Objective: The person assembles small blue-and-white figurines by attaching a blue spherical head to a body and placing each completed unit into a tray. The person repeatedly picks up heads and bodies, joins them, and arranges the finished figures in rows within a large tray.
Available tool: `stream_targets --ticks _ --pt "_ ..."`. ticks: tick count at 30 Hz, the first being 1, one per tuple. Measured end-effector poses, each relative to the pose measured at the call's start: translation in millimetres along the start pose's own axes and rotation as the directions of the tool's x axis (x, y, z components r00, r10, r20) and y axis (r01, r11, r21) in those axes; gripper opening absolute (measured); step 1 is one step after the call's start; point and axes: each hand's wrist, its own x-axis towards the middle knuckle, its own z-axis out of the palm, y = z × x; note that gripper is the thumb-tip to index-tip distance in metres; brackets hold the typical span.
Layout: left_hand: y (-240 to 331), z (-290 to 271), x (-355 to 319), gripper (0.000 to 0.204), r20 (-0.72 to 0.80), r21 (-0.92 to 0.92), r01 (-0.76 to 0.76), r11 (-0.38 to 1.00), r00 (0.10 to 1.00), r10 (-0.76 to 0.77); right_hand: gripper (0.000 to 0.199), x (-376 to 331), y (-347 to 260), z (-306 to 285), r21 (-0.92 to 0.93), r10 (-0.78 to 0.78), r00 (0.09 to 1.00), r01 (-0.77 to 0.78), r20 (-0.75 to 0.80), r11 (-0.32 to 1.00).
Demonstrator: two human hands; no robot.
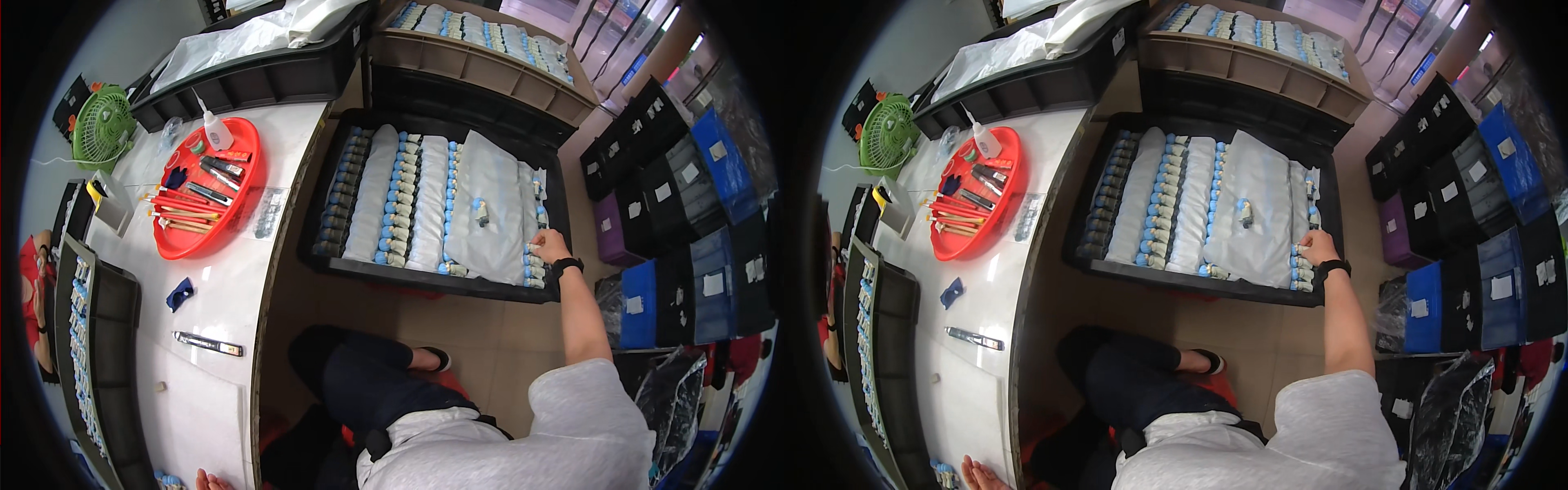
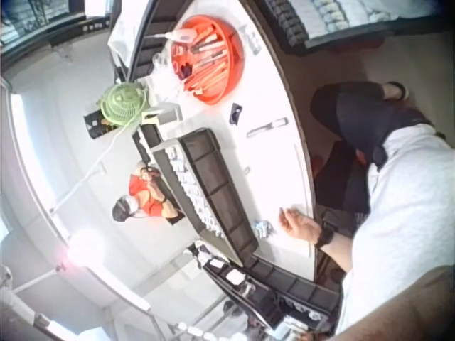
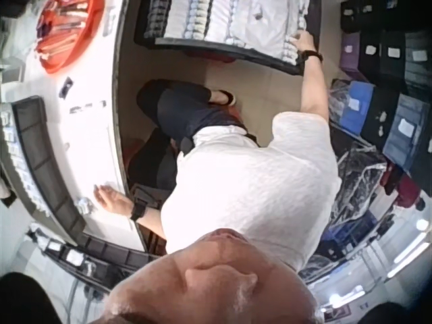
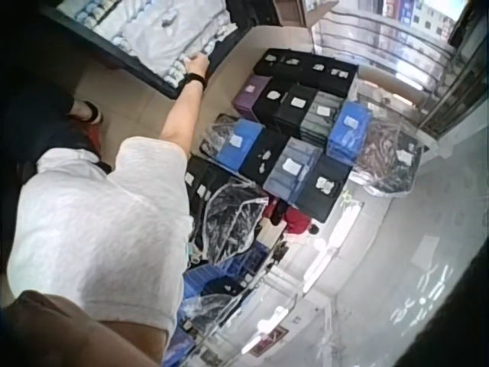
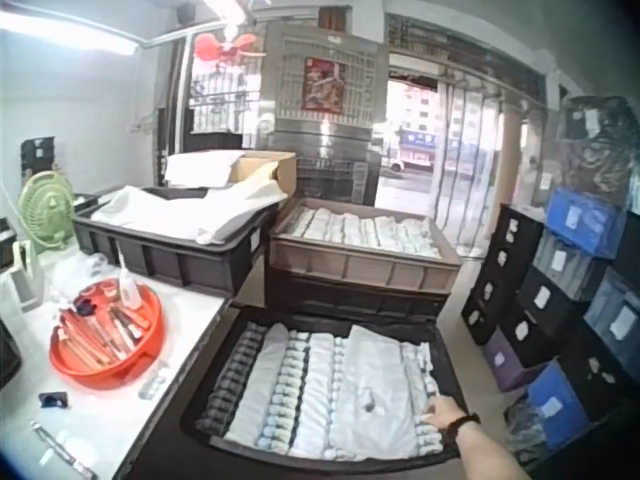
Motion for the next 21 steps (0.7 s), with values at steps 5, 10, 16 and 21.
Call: stream_targets --ticks 5,10,16,21 --pt "6.3 13.9 -6.2 0.024 -0.021 0.038 -0.026 0.999 0.999 0.027 0.019 -5.5 -5.2 -0.1 0.01 0.009 0.999 -0.009 0.051 1.0" --pt "0.1 6.2 -4.3 0.025 0.024 -0.023 -0.009 1.0 1.0 0.009 0.027 4.4 -7.7 0.7 -0.19 0.026 0.988 0.003 0.151 0.982" --pt "-18.4 -5.0 -0.6 0.024 -0.092 -0.015 0.023 1.0 0.995 -0.024 0.031 14.2 -37.8 -9.5 -0.372 -0.245 0.969 0.211 -0.044 0.904" --pt "-8.5 6.2 1.0 0.02 -0.014 -0.007 -0.09 0.996 0.996 0.09 0.034 19.4 -124.1 22.4 0.527 -0.383 0.919 0.369 -0.088 0.765"
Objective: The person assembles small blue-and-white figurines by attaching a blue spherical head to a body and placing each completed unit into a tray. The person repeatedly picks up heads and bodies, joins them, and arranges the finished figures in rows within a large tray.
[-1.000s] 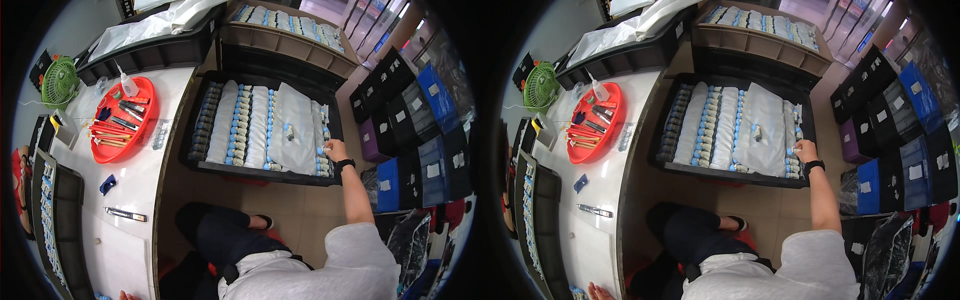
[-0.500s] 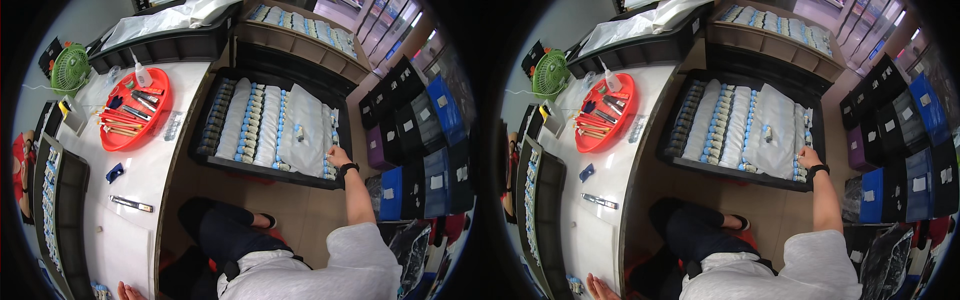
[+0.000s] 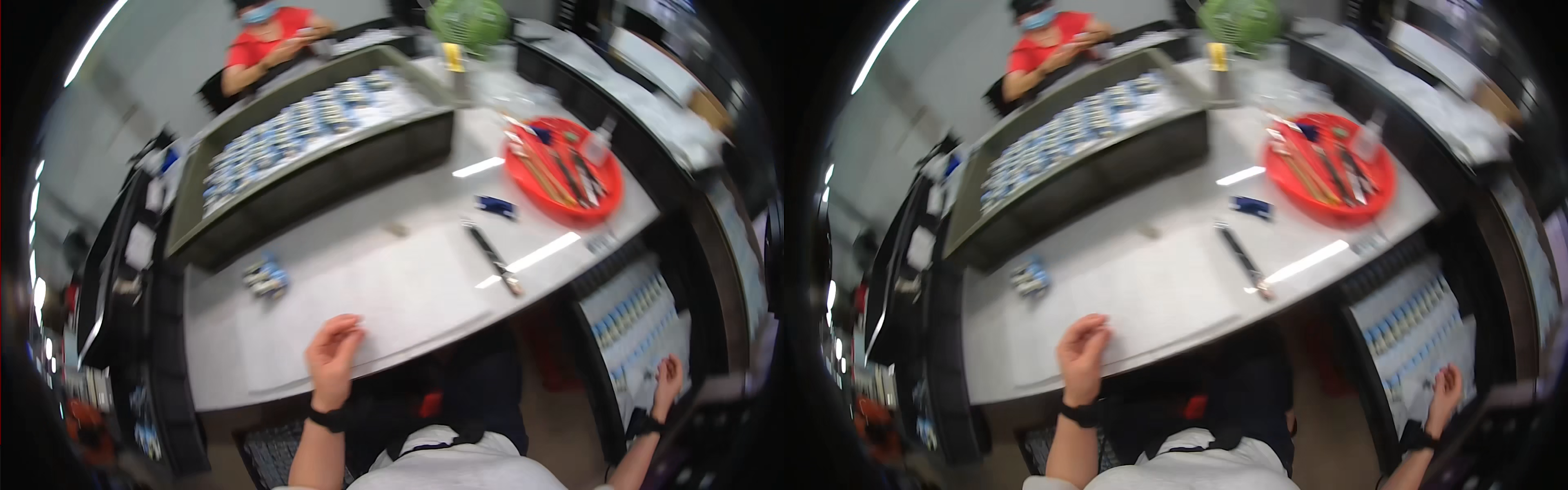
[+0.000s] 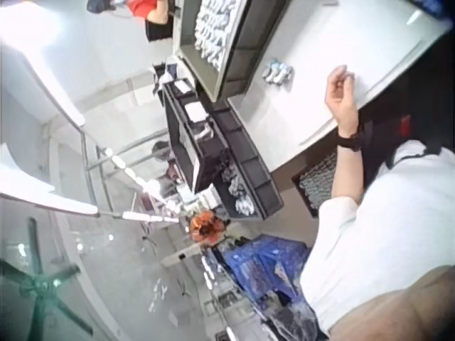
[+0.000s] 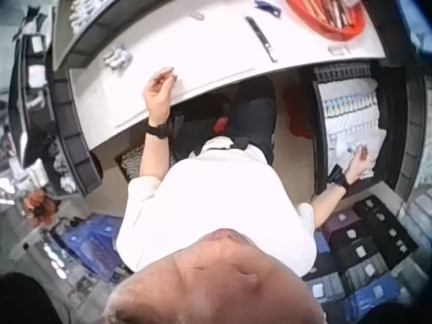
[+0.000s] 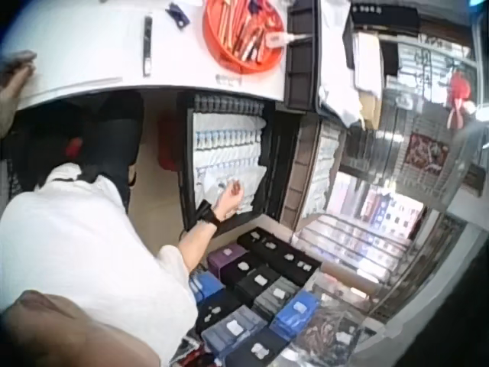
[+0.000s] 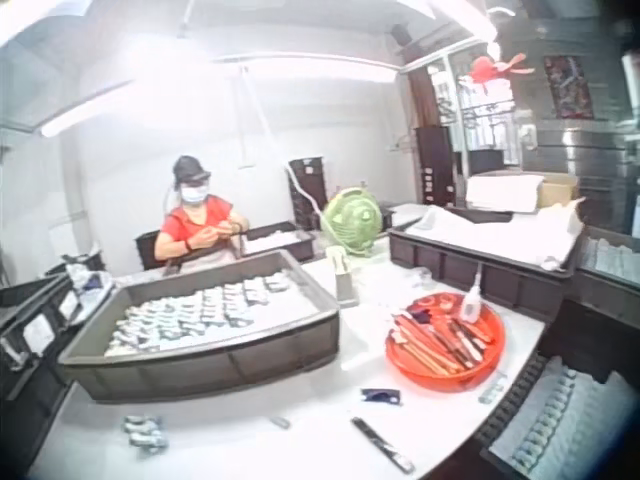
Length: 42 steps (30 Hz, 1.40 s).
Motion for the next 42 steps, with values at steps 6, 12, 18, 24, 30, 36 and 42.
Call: stream_targets --ticks 6,12,18,24,30,36,42 --pt "-1.1 1.1 -7.6 0.017 0.107 -0.064 -0.125 0.99 0.986 0.131 0.027 -84.5 -235.0 182.6 0.474 -0.345 0.853 0.135 0.391 0.87" --pt "70.6 -13.7 -17.0 0.02 0.342 0.224 -0.222 0.949 0.93 0.137 0.032 -175.0 -349.7 288.0 0.572 -0.702 0.359 0.41 0.615 0.71" --pt "153.6 -47.8 38.7 0.022 0.422 0.441 -0.497 0.748 0.85 0.316 0.033 -170.4 -361.6 332.7 0.508 -0.814 0.244 0.677 0.528 0.533" --pt "188.0 -85.8 152.6 0.017 0.485 0.677 -0.647 0.351 0.751 0.449 0.021 -175.3 -357.0 341.3 0.522 -0.873 0.218 0.729 0.436 0.443" --pt "186.1 -137.4 261.8 0.012 0.339 0.813 -0.443 0.378 0.887 0.313 0.022 -176.0 -372.4 333.1 0.544 -0.88 0.232 0.713 0.414 0.443" --pt "148.5 -160.0 337.1 0.029 0.426 0.869 -0.391 0.303 0.903 -0.058 0.016 -173.0 -372.2 339.2 0.511 -0.838 0.23 0.702 0.495 0.495" --pt "105.4 -168.8 376.4 0.075 0.24 0.95 -0.307 -0.066 0.845 -0.477 0.013 -169.9 -378.1 342.5 0.511 -0.825 0.217 0.695 0.522 0.506"
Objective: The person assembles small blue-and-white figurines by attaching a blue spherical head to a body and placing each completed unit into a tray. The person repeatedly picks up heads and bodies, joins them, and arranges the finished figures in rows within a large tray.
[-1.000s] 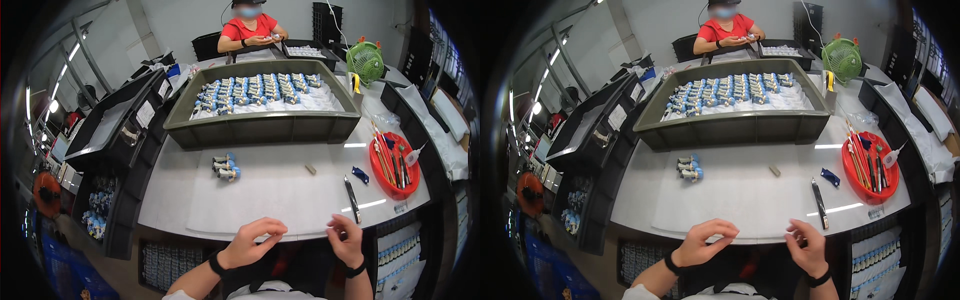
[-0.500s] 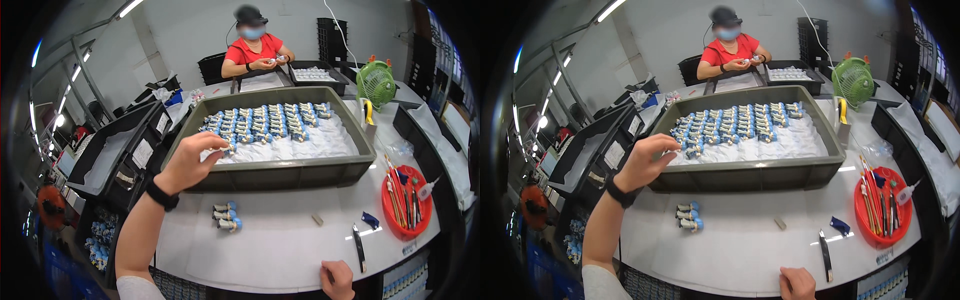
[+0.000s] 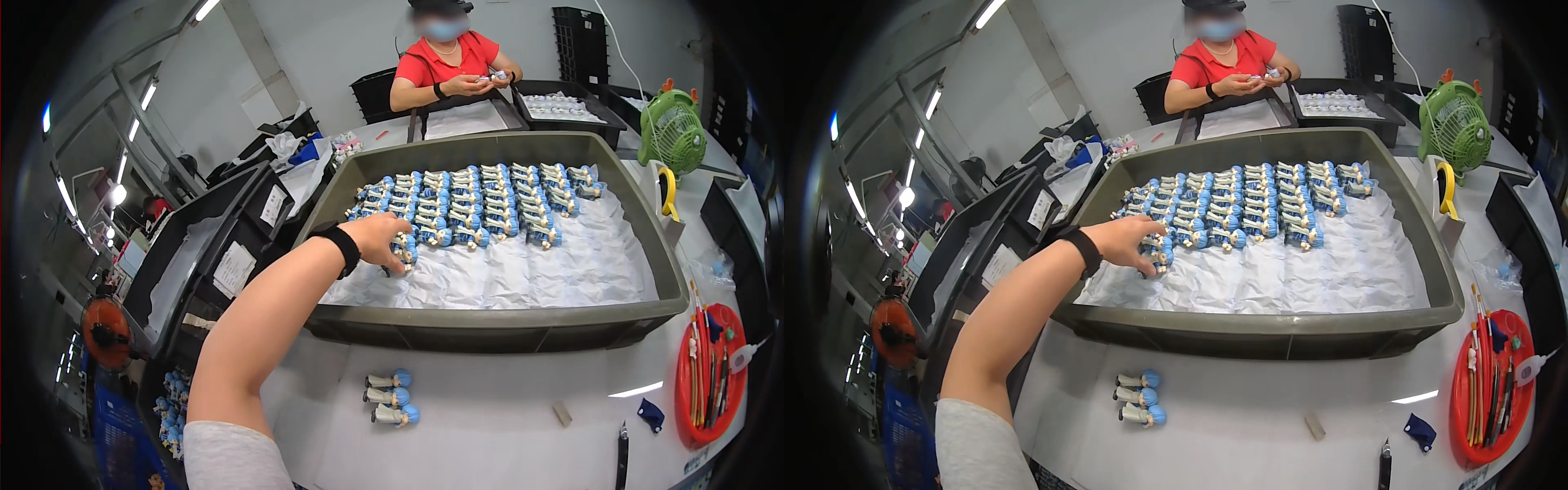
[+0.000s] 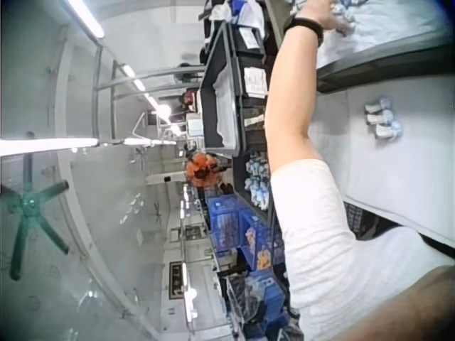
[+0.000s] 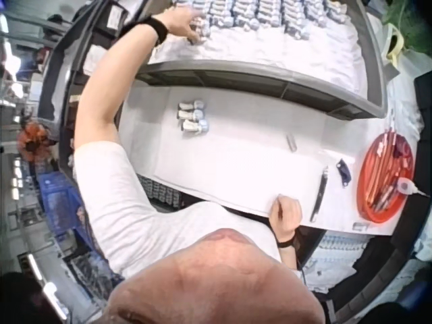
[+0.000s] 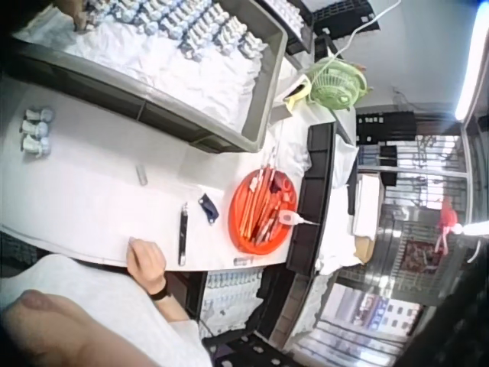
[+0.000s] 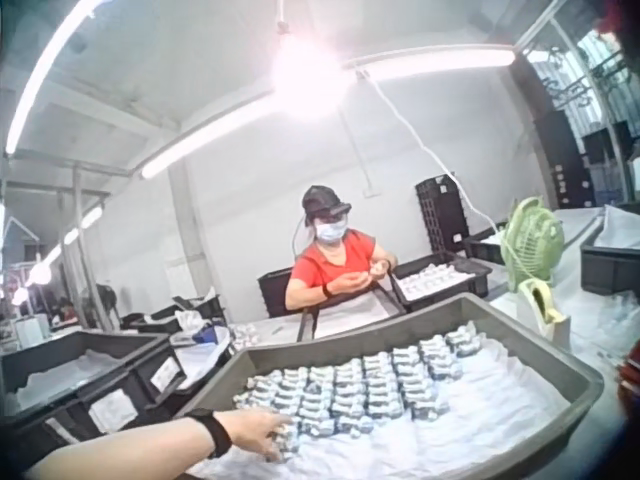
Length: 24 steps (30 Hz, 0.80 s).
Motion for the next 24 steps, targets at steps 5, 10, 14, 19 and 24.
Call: stream_targets --ticks 5,10,14,19,24 --pt "-10.2 17.8 30.7 0.106 0.045 0.139 0.122 0.983 0.991 -0.129 0.013 -3.1 5.4 2.6 0.001 0.017 1.0 -0.017 0.019 1.0" --pt "-24.8 22.4 45.7 0.116 0.088 0.132 0.113 0.985 0.988 -0.125 0.014 0.7 5.6 2.4 -0.014 0.024 0.999 -0.023 0.043 1.0" --pt "-21.4 19.9 46.1 0.114 0.026 0.195 0.152 0.969 0.987 -0.16 0.014 1.9 5.1 3.0 -0.014 0.036 0.998 -0.035 0.046 0.999" --pt "-28.9 17.5 47.1 0.092 0.019 -0.016 0.043 0.999 0.999 -0.042 0.016 1.9 5.3 3.4 -0.024 0.03 0.998 -0.029 0.05 0.999" --pt "-36.3 24.0 49.8 0.09 -0.03 0.11 0.079 0.991 0.997 -0.077 0.018 3.0 4.7 3.0 -0.027 0.017 0.999 -0.016 0.05 1.0"
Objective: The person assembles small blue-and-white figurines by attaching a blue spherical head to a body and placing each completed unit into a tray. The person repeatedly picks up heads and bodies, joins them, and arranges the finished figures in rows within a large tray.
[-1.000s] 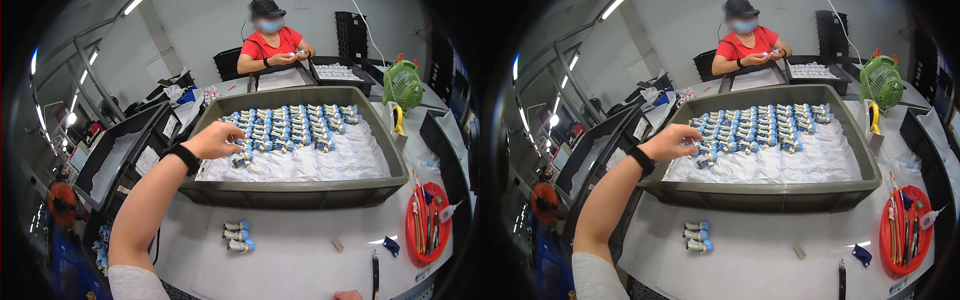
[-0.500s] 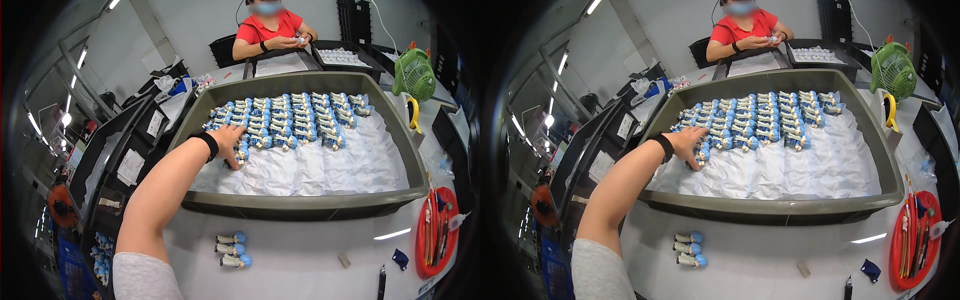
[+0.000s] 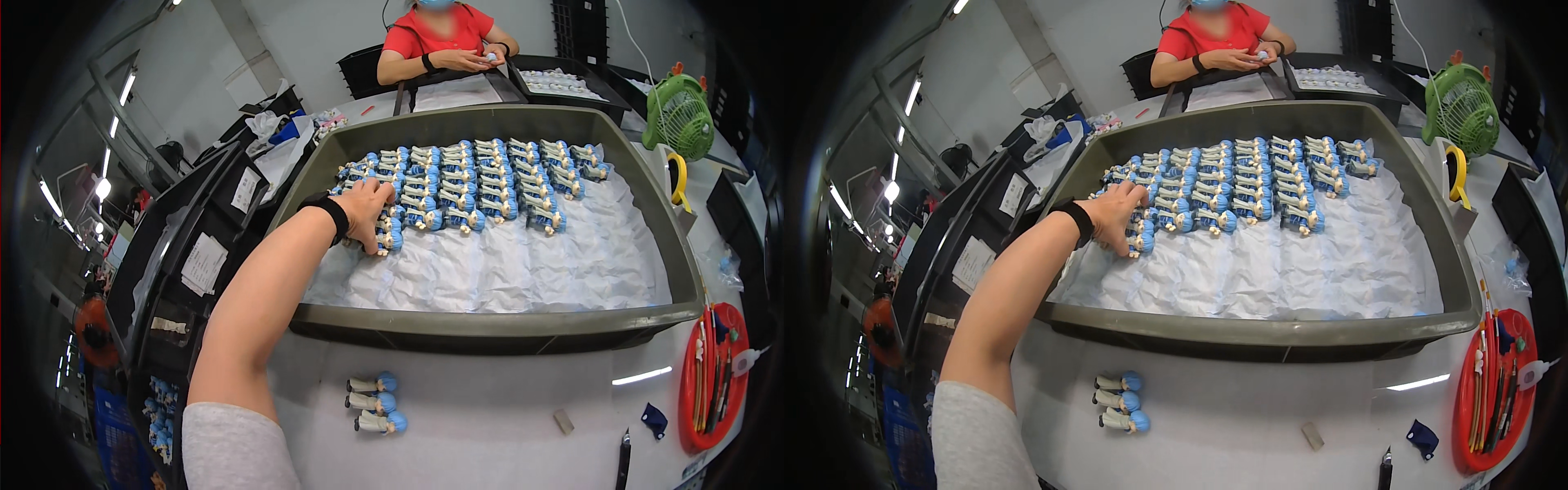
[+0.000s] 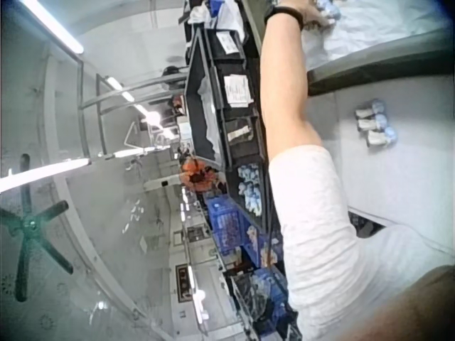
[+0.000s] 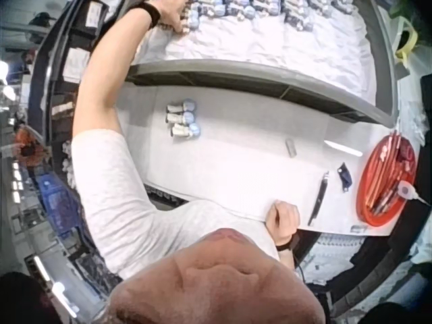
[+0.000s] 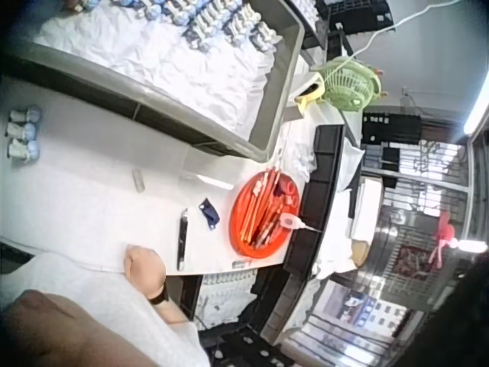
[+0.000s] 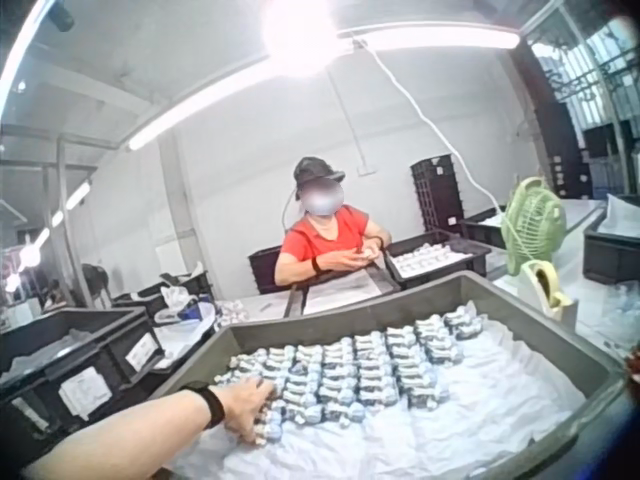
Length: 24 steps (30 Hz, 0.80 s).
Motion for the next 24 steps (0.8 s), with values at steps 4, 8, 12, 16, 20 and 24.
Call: stream_targets --ticks 4,8,12,16,20,24 --pt "5.6 -6.1 -4.6 0.094 0.004 0.005 0.014 1.0 1.0 -0.014 0.018 -0.8 -0.4 1.0 -0.01 -0.002 1.0 0.002 -0.005 1.0" --pt "8.6 -7.0 -6.7 0.095 -0.007 0.023 0.014 1.0 1.0 -0.014 0.017 -1.2 -0.2 0.2 -0.003 -0.011 1.0 0.011 -0.004 1.0" --pt "2.7 -2.0 -5.1 0.093 0.043 -0.206 -0.006 0.978 0.999 0.015 0.017 -1.6 0.2 0.4 -0.012 -0.011 1.0 0.01 -0.004 1.0" --pt "-3.9 -1.2 0.4 0.088 0.066 -0.152 -0.068 0.986 0.995 0.078 0.016 -1.7 0.4 0.4 -0.019 -0.012 1.0 0.012 -0.007 1.0" --pt "-0.5 -4.4 -1.7 0.086 0.068 -0.135 -0.033 0.99 0.997 0.042 0.015 0.1 -2.0 0.8 0.001 0.006 1.0 -0.006 -0.016 1.0" --pt "-4.1 -7.0 -7.0 0.086 0.0 -0.174 -0.062 0.983 0.998 0.063 0.014 0.9 -1.8 0.8 -0.008 -0.004 1.0 0.004 -0.015 1.0"
